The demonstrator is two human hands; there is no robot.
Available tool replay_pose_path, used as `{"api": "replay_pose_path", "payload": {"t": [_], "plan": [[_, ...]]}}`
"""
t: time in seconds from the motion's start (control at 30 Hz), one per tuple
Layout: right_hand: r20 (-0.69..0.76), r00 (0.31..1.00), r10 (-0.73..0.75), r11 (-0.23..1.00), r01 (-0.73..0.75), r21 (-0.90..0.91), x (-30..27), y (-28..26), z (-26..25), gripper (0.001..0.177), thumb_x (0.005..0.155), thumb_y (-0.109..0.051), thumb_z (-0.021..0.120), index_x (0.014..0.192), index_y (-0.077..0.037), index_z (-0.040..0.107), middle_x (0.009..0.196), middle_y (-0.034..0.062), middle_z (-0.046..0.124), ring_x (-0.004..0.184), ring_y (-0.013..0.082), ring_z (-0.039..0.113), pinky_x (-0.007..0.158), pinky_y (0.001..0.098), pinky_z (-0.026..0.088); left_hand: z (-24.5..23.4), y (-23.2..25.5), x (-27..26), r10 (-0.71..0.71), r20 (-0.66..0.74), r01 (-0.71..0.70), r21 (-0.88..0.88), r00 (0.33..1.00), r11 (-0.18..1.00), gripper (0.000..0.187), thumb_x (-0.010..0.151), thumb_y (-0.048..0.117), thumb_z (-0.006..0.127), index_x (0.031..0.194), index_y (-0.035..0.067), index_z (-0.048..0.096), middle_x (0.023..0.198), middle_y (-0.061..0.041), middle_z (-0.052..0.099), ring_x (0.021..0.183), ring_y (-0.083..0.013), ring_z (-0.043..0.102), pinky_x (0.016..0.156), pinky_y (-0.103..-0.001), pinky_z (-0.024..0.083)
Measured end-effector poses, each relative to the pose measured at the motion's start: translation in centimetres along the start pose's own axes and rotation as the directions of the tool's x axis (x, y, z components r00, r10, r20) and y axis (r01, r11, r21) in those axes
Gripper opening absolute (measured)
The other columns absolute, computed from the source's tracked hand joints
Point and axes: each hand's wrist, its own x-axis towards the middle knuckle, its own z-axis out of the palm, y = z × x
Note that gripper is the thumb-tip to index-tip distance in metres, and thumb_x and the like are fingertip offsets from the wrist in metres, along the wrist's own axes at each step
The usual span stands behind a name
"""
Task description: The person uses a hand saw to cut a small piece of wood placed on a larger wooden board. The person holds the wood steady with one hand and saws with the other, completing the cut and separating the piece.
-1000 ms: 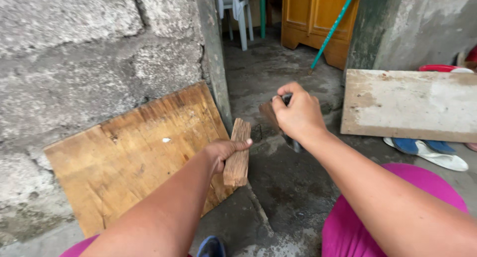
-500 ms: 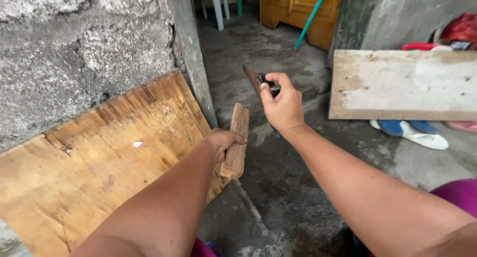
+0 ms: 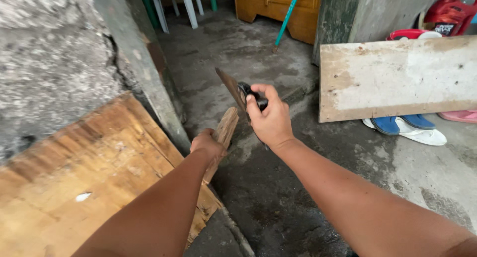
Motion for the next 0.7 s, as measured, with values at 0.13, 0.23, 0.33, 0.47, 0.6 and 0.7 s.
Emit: {"api": "replay_pose_path", "payload": {"t": [0.13,0.23,0.33,0.47,0.6,0.7], "plan": [[-0.07,0.997,0.039,0.992,-0.03,0.12,1.8,2.6,0.5,0.026,0.098,-0.022,0.065,0.118,-0.005,0.063,0.066,0.0058,0.069,0.053,0.0108,0.066,0.051,0.029,0.053,1.8,0.3,3.8,0.095,-0.075,-0.075,0.235,0.993,0.969,0.071,0.074,0.016,0.084,0.14,0.009,0.057,0.139,-0.018,0.063,0.131,-0.0329,0.059,0.105,-0.039,0.051],[-0.057,0.987,0.149,0.922,-0.118,0.368,2.5,4.9,1.2,0.027,0.098,-0.02,0.065,0.12,-0.003,0.062,0.076,0.0053,0.067,0.054,0.01,0.061,0.049,0.0281,0.051,2.7,0.9,6.5,0.014,-0.115,0.01,0.207,0.993,0.978,0.06,0.084,0.019,0.076,0.14,0.014,0.055,0.141,-0.014,0.061,0.134,-0.0341,0.055,0.105,-0.048,0.048],[-0.047,0.978,0.204,0.898,-0.168,0.408,2.0,7.1,1.1,0.027,0.1,-0.019,0.063,0.122,-0.003,0.059,0.077,0.0064,0.067,0.054,0.0102,0.061,0.05,0.026,0.05,3.0,2.0,9.4,0.069,-0.133,-0.024,0.314,0.989,0.949,0.064,0.086,0.021,0.075,0.144,0.015,0.049,0.142,-0.014,0.058,0.135,-0.0318,0.052,0.11,-0.052,0.038],[-0.048,0.965,0.259,0.845,-0.202,0.495,1.7,9.3,1.3,0.027,0.099,-0.017,0.063,0.121,-0.002,0.058,0.077,0.0068,0.067,0.054,0.0105,0.061,0.05,0.0269,0.051,3.3,3.6,12.4,0.189,-0.181,-0.099,0.415,0.965,0.904,0.061,0.085,0.012,0.074,0.142,0.019,0.053,0.139,-0.011,0.062,0.136,-0.0285,0.049,0.111,-0.05,0.03],[-0.094,0.958,0.271,0.867,-0.2,0.456,1.0,10.2,1.9,0.03,0.098,-0.017,0.064,0.123,-0.001,0.059,0.081,0.0072,0.069,0.055,0.0099,0.061,0.051,0.0268,0.052,4.3,4.6,14.2,0.363,-0.166,-0.219,0.552,0.917,0.805,0.044,0.096,0.006,0.063,0.137,0.019,0.06,0.136,-0.009,0.067,0.136,-0.0289,0.049,0.109,-0.05,0.029],[-0.061,0.96,0.273,0.89,-0.228,0.395,0.2,10.2,1.5,0.038,0.098,-0.021,0.064,0.13,-0.002,0.056,0.084,0.0072,0.071,0.058,0.009,0.063,0.054,0.0257,0.053,5.1,5.1,14.7,0.246,-0.086,-0.162,0.541,0.965,0.825,0.06,0.089,0.001,0.068,0.144,0.02,0.053,0.137,-0.01,0.065,0.135,-0.03,0.047,0.105,-0.049,0.032]]}}
